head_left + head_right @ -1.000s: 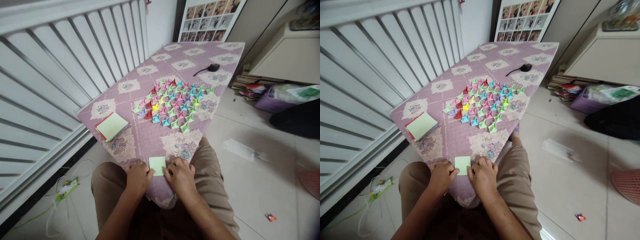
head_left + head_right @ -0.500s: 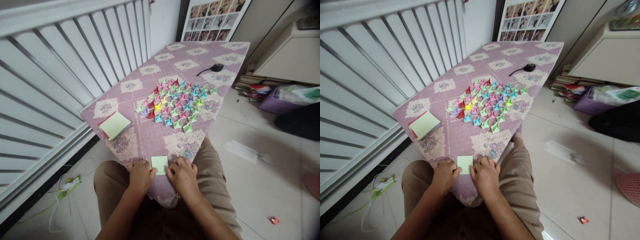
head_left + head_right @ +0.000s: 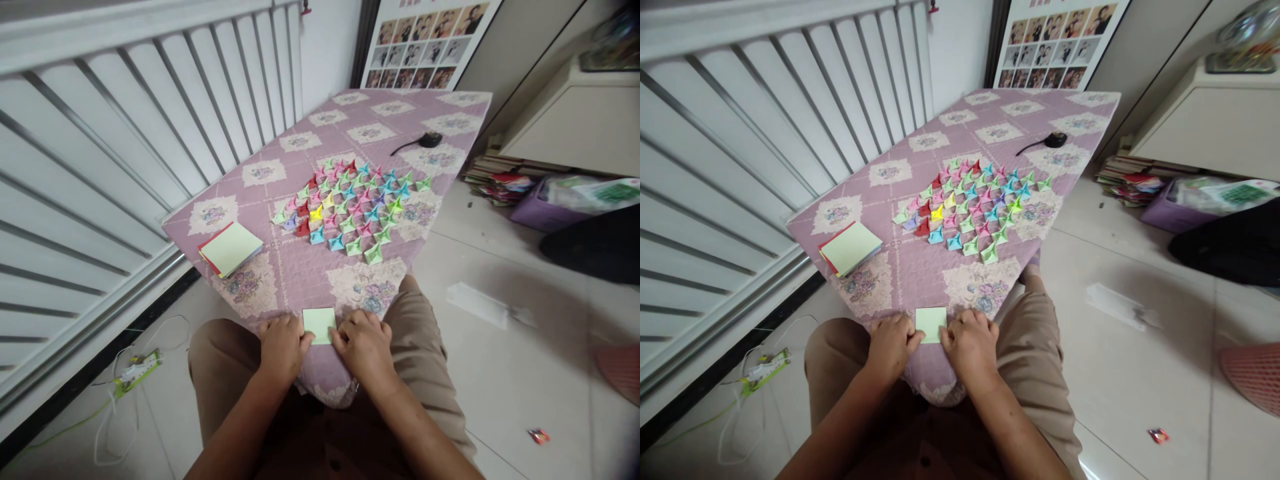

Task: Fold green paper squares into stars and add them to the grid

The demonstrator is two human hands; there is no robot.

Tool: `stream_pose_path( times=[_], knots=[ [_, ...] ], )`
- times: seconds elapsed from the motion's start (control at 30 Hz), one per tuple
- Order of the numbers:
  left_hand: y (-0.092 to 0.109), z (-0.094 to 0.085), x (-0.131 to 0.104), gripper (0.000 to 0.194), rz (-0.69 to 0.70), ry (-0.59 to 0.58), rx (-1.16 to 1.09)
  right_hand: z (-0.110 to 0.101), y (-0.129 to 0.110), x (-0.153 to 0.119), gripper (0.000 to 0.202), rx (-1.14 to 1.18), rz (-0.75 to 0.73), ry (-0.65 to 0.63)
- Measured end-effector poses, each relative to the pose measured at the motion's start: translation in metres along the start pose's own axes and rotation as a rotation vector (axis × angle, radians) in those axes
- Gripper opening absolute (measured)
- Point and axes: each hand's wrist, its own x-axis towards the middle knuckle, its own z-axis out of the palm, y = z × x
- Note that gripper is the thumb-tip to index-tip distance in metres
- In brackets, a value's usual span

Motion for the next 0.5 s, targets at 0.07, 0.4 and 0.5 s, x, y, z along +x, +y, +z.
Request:
stream_pose_path(
  times=[0.07, 0.4, 0.5],
  knots=[
    [-0.002, 0.004, -0.001, 0.017, 0.016, 0.046, -0.021, 0.0, 0.0, 0.0, 0.025, -0.002, 0.0, -0.011],
    [-0.011, 0.005, 0.007, 0.019, 0.629, 0.026, 0.059, -0.002, -0.001, -0.004, 0.016, 0.061, 0.012, 0.005],
    [-0.013, 0.002, 0.01, 0.024, 0.699, 0.007, 0.116, 0.001, 0.004, -0.006, 0.011, 0.109, 0.01, 0.019]
  ],
)
